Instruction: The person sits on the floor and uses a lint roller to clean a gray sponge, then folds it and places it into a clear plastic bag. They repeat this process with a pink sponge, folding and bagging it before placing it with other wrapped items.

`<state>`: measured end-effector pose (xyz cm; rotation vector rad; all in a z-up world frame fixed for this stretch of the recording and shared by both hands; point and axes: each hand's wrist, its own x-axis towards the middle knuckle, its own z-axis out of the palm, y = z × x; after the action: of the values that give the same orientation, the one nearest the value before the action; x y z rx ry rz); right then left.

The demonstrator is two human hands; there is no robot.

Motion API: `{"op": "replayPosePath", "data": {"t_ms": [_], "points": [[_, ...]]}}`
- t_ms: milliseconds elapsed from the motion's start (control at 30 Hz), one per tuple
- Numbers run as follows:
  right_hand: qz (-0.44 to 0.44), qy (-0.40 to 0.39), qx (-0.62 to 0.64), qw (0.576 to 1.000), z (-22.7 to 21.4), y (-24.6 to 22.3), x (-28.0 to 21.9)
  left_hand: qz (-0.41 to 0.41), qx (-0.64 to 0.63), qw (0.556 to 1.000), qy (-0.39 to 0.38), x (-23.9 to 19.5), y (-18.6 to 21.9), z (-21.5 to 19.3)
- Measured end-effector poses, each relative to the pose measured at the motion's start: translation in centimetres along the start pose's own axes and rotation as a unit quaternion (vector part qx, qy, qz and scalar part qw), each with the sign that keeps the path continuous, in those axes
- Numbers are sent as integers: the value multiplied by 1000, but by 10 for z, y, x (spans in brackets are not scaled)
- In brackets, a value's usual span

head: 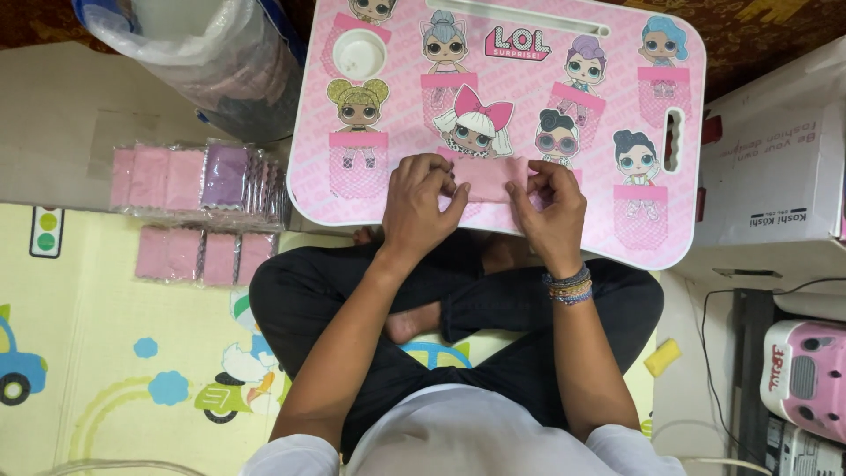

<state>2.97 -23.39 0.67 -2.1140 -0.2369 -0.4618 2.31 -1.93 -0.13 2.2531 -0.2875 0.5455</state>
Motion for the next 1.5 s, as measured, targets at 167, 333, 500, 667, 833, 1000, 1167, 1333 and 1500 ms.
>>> {"op": "replayPosePath", "data": {"t_ms": [167,333,500,667,833,1000,1167,1333,1500], "points": [[-10,2,0,1000,-1,0,-1,0,-2,1000,-1,0,3,-3],[-22,-13,17,1000,-5,4,-4,0,-10,1000,5,0,3,-4],[-17,-40,68,997,-11,3,-5,-2,-26,1000,-7,-3,-2,-2],[-11,-36,59,998,-8,10,-8,-6,-22,1000,-4,-1,2,-4],[-4,-27,41,999,-3,8,-4,-14,-15,1000,-8,0,4,-5],[-7,-18,14,1000,-1,-12,2,-30,-13,999,-2,3,7,-6],[-25,-3,1,1000,2,-11,0,-21,5,1000,8,1,3,0],[-77,-15,-53,995,1,-17,3,-24,17,1000,6,2,5,-2],[-121,-37,-115,985,3,-9,9,-3,40,999,-14,4,13,-10]]}}
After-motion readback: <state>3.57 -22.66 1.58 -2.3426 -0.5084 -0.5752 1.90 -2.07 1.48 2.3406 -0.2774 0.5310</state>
